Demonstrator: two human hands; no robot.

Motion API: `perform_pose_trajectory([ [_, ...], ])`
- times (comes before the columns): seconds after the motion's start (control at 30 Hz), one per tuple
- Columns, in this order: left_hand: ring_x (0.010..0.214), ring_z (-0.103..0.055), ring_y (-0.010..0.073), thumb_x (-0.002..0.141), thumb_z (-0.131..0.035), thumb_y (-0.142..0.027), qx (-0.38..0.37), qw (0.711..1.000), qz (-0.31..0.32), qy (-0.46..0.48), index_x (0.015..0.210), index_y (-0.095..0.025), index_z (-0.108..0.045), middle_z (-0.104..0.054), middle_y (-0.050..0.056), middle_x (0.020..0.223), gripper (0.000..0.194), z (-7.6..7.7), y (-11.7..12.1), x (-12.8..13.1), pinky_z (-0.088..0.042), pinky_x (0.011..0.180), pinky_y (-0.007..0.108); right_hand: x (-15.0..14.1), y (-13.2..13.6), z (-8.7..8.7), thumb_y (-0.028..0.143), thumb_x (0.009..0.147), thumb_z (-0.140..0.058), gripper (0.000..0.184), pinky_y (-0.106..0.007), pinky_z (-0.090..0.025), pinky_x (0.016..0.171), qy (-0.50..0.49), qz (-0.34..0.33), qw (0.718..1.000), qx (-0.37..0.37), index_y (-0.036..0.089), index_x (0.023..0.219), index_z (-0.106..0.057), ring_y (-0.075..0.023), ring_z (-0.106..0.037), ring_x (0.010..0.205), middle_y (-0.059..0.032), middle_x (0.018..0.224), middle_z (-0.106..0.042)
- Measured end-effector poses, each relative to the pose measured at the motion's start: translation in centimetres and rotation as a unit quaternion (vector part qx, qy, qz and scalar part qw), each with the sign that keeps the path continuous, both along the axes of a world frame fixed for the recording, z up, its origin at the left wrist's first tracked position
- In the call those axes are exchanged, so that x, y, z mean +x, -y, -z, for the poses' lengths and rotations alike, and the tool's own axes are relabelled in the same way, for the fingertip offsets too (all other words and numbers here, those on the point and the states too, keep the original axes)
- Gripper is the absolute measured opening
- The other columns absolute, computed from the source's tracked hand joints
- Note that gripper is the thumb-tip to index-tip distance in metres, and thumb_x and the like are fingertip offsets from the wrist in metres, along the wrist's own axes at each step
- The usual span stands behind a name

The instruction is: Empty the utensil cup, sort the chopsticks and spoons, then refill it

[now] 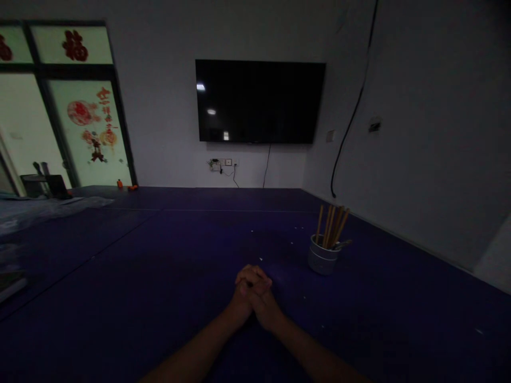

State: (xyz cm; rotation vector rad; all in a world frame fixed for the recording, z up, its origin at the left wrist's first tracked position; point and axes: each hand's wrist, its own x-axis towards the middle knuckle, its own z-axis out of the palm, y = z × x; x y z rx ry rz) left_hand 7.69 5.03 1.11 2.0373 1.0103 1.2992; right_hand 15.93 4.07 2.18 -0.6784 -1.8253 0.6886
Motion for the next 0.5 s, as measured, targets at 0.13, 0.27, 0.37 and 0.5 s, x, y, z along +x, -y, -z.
perform_pose_trajectory([
  [0.13,0.082,-0.057,0.0169,0.083,-0.047,-0.032,-0.049,0.991,0.071,0.107,0.08,-0.02,-0.053,-0.055,0.003,0.083,0.013,-0.5,0.5,-0.3,-0.05,0.076,0.032,0.5,-0.3,0.2,0.033,0.08,-0.042,0.021,-0.035,-0.043,0.079,0.026,-0.014,0.999,0.015,0.023,0.092,-0.056,-0.0196,-0.053,0.089,-0.0028,0.091,-0.053],
  [0.27,0.093,-0.056,0.019,0.084,-0.047,-0.043,-0.037,0.992,0.063,0.105,0.1,-0.02,-0.055,-0.058,0.007,0.097,0.029,0.2,0.5,-0.7,-0.049,0.082,0.034,1.6,-0.6,0.1,0.036,0.081,-0.047,0.03,-0.036,-0.044,0.082,0.12,-0.033,0.991,0.057,0.023,0.107,-0.056,-0.021,-0.054,0.096,-0.0047,0.101,-0.056],
  [0.37,0.098,-0.058,0.0202,0.087,-0.041,-0.049,0.016,0.999,0.034,0.027,0.119,-0.02,-0.048,-0.06,0.009,0.108,0.045,0.9,-0.1,-1.2,-0.049,0.084,0.034,2.5,-0.8,-0.1,0.045,0.079,-0.052,0.05,-0.037,-0.046,0.081,0.238,0.008,0.966,0.099,0.026,0.125,-0.05,-0.024,-0.056,0.099,-0.0077,0.112,-0.058],
  [0.5,0.086,-0.064,0.0191,0.089,-0.038,-0.047,0.11,0.988,-0.051,-0.092,0.125,-0.02,-0.047,-0.067,0.007,0.099,0.046,1.0,-1.0,-1.9,-0.051,0.074,0.03,4.0,-2.0,-0.7,0.054,0.078,-0.053,0.068,-0.035,-0.049,0.074,0.304,0.124,0.931,0.161,0.027,0.138,-0.038,-0.0245,-0.063,0.09,-0.0097,0.112,-0.063],
])
